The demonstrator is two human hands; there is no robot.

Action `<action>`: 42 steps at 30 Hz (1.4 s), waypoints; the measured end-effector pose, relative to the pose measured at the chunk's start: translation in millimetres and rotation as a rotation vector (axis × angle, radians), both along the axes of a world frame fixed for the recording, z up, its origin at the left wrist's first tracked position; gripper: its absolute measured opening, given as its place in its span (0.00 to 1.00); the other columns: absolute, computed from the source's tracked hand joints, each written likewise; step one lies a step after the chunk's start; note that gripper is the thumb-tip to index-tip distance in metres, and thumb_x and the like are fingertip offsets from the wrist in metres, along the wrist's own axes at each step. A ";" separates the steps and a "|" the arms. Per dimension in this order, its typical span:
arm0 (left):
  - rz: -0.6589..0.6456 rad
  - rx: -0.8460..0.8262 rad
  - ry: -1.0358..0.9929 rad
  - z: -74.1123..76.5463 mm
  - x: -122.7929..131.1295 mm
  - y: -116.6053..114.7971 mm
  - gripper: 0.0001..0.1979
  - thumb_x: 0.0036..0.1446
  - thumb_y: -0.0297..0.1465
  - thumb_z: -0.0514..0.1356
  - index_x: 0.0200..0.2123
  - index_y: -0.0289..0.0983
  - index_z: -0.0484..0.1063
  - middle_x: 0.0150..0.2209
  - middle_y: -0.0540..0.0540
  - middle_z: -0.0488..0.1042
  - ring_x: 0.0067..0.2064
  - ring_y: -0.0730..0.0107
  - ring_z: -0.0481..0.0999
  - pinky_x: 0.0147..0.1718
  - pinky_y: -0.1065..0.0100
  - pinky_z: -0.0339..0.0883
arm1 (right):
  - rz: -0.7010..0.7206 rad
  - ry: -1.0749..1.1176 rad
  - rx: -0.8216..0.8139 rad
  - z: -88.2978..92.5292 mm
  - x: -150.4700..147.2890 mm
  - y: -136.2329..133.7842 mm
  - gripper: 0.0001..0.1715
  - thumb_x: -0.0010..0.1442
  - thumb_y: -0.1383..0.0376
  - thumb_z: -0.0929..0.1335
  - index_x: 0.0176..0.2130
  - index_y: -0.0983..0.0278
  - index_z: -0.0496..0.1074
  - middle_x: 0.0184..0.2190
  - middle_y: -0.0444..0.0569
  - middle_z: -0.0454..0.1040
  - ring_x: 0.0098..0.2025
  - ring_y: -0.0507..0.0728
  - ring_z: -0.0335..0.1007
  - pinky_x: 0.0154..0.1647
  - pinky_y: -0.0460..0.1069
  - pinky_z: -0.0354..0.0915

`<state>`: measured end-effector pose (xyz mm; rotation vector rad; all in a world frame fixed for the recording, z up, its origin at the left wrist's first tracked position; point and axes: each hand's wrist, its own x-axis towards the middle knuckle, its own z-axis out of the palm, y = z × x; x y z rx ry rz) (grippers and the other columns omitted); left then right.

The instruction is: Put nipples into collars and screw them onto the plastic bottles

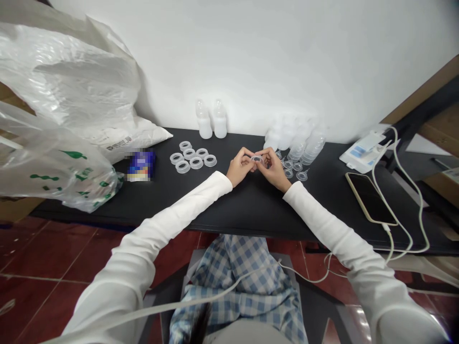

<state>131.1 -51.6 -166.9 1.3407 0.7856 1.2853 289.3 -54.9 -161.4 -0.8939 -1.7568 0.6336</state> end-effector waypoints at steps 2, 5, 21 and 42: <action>0.001 0.011 0.020 0.1 0.1 -0.8 0.16 0.56 0.34 0.70 0.37 0.38 0.64 0.23 0.57 0.75 0.24 0.78 0.75 0.28 0.74 0.70 | -0.014 -0.010 0.018 0.0 0.3 0.1 0.22 0.64 0.44 0.69 0.45 0.59 0.68 0.25 0.39 0.65 0.26 0.51 0.60 0.27 0.48 0.60; 0.003 0.016 0.021 -0.5 0.0 -0.4 0.16 0.56 0.35 0.69 0.37 0.39 0.64 0.23 0.57 0.75 0.25 0.78 0.75 0.28 0.74 0.70 | -0.045 -0.082 0.077 0.8 2.2 -0.2 0.19 0.68 0.47 0.66 0.46 0.59 0.69 0.25 0.39 0.65 0.25 0.51 0.61 0.28 0.48 0.61; -0.050 0.104 -0.030 -8.6 -4.8 11.3 0.22 0.54 0.45 0.70 0.41 0.39 0.65 0.33 0.50 0.79 0.31 0.75 0.79 0.36 0.69 0.76 | -0.040 -0.112 0.150 -1.0 6.1 -1.3 0.26 0.65 0.49 0.69 0.55 0.56 0.61 0.33 0.43 0.68 0.32 0.54 0.67 0.36 0.52 0.69; 0.205 0.220 0.375 -8.4 24.6 47.7 0.22 0.60 0.30 0.62 0.57 0.36 0.67 0.59 0.34 0.71 0.53 0.60 0.77 0.54 0.58 0.72 | -0.357 0.217 0.137 2.3 4.4 6.8 0.23 0.60 0.46 0.73 0.43 0.57 0.66 0.38 0.45 0.69 0.37 0.53 0.69 0.40 0.50 0.71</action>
